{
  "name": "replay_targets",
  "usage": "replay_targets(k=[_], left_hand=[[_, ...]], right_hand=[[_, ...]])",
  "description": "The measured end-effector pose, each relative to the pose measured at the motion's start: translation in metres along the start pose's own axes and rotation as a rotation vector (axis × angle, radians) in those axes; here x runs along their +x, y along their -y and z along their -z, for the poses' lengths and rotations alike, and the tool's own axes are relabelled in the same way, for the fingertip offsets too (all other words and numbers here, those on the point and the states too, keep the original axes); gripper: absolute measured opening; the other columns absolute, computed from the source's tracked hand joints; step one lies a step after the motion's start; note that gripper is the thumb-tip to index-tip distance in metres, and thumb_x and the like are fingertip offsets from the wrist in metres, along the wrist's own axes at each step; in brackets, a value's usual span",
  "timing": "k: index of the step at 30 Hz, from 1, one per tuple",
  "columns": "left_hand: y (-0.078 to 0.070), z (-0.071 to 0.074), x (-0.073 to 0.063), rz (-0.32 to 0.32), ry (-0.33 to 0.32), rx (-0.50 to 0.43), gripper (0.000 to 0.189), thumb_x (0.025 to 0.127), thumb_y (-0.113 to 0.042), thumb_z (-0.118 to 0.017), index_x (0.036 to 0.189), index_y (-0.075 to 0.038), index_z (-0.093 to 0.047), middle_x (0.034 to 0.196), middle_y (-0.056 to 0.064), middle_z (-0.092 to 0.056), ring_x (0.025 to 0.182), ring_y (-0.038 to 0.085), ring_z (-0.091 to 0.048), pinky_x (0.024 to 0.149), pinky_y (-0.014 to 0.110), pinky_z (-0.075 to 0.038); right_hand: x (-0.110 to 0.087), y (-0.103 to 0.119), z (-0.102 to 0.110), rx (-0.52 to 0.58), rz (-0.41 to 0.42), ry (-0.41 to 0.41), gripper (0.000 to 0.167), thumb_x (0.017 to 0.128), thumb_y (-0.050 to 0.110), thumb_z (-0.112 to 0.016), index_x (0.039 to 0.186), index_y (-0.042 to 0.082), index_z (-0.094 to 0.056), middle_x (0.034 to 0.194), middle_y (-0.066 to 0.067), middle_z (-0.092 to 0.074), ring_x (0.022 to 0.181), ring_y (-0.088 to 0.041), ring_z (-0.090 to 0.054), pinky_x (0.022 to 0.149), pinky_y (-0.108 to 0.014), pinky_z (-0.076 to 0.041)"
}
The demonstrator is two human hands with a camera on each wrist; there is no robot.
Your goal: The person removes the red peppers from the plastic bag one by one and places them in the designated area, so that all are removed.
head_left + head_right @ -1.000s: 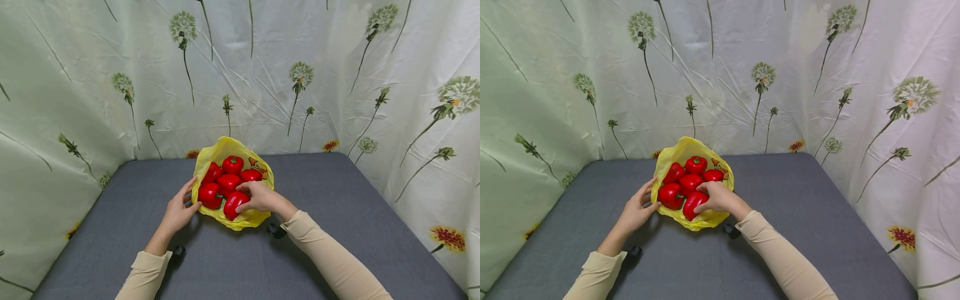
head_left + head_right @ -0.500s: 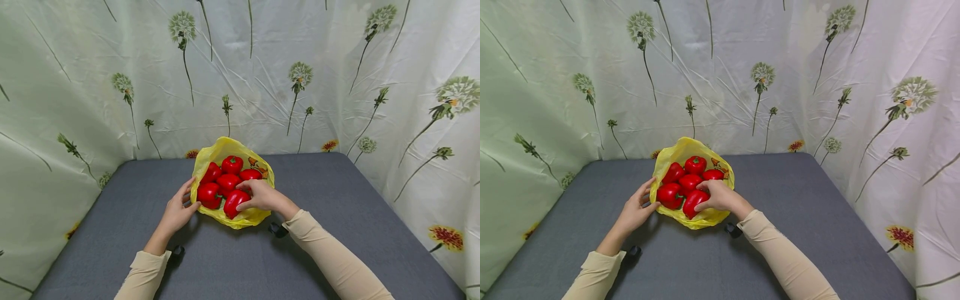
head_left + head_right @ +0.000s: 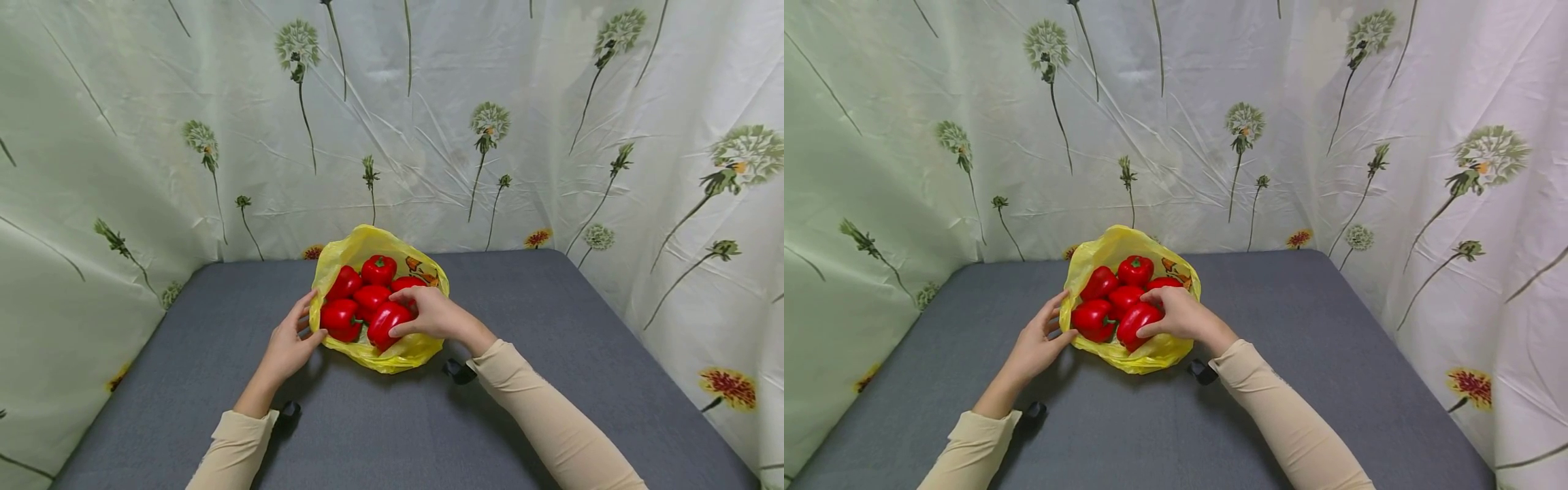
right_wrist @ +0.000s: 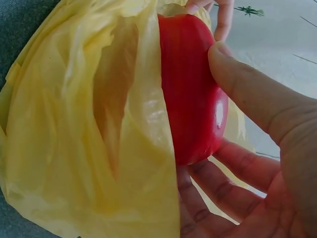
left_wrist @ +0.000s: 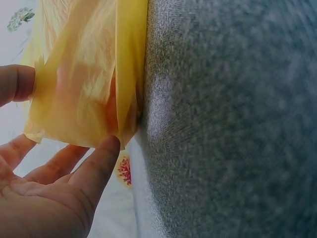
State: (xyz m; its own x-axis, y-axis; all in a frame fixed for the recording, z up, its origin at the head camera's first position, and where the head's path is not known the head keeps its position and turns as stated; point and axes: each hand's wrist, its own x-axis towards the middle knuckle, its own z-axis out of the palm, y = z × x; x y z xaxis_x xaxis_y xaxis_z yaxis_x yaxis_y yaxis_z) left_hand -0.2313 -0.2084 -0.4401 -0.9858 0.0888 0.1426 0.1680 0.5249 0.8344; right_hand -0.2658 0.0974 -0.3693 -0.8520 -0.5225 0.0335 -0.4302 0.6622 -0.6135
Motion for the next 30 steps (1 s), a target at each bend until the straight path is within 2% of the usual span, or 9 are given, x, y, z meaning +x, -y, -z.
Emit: replay_targets(k=[4, 12, 19, 25, 30], left_hand=[[0.001, -0.001, 0.001, -0.004, 0.016, 0.003, 0.08, 0.103, -0.011, -0.07, 0.171, -0.018, -0.028, 0.163, 0.029, -0.045, 0.144, 0.052, -0.054, 0.113, 0.062, -0.052], [0.0, -0.002, 0.0, -0.004, 0.03, -0.029, 0.083, 0.103, -0.013, -0.072, 0.172, -0.021, -0.026, 0.163, 0.028, -0.045, 0.146, 0.052, -0.052, 0.114, 0.061, -0.051], [0.0, 0.0, -0.001, -0.03, 0.043, -0.036, 0.084, 0.103, -0.014, -0.073, 0.172, -0.022, -0.026, 0.162, 0.027, -0.046, 0.146, 0.053, -0.051, 0.115, 0.061, -0.05], [0.001, 0.0, 0.0, -0.055, 0.032, -0.033, 0.083, 0.102, -0.013, -0.074, 0.171, -0.024, -0.03, 0.162, 0.027, -0.046, 0.145, 0.054, -0.052, 0.114, 0.062, -0.05], [0.001, -0.001, 0.0, -0.044, 0.036, -0.031, 0.084, 0.102, -0.017, -0.075, 0.171, -0.022, -0.028, 0.163, 0.027, -0.046, 0.145, 0.053, -0.052, 0.114, 0.06, -0.051]], right_hand=[[-0.001, 0.001, 0.004, 0.005, -0.012, -0.013, 0.066, 0.086, 0.029, -0.093, 0.141, 0.003, -0.068, 0.135, -0.011, -0.074, 0.118, -0.025, -0.069, 0.102, -0.04, -0.06], [-0.002, 0.003, 0.012, -0.012, -0.015, -0.035, 0.067, 0.088, 0.032, -0.091, 0.144, 0.003, -0.066, 0.14, -0.012, -0.072, 0.127, -0.028, -0.066, 0.108, -0.044, -0.058], [-0.007, 0.003, 0.024, 0.003, -0.043, -0.062, 0.065, 0.089, 0.034, -0.09, 0.144, 0.008, -0.067, 0.137, -0.009, -0.072, 0.117, -0.025, -0.066, 0.094, -0.036, -0.061], [-0.01, 0.001, 0.034, 0.02, -0.023, -0.085, 0.066, 0.089, 0.032, -0.09, 0.146, 0.008, -0.066, 0.135, -0.01, -0.073, 0.117, -0.028, -0.07, 0.094, -0.038, -0.063], [-0.017, -0.002, 0.042, 0.037, -0.029, -0.104, 0.066, 0.09, 0.03, -0.09, 0.147, 0.008, -0.065, 0.135, -0.012, -0.073, 0.117, -0.03, -0.07, 0.093, -0.039, -0.064]])
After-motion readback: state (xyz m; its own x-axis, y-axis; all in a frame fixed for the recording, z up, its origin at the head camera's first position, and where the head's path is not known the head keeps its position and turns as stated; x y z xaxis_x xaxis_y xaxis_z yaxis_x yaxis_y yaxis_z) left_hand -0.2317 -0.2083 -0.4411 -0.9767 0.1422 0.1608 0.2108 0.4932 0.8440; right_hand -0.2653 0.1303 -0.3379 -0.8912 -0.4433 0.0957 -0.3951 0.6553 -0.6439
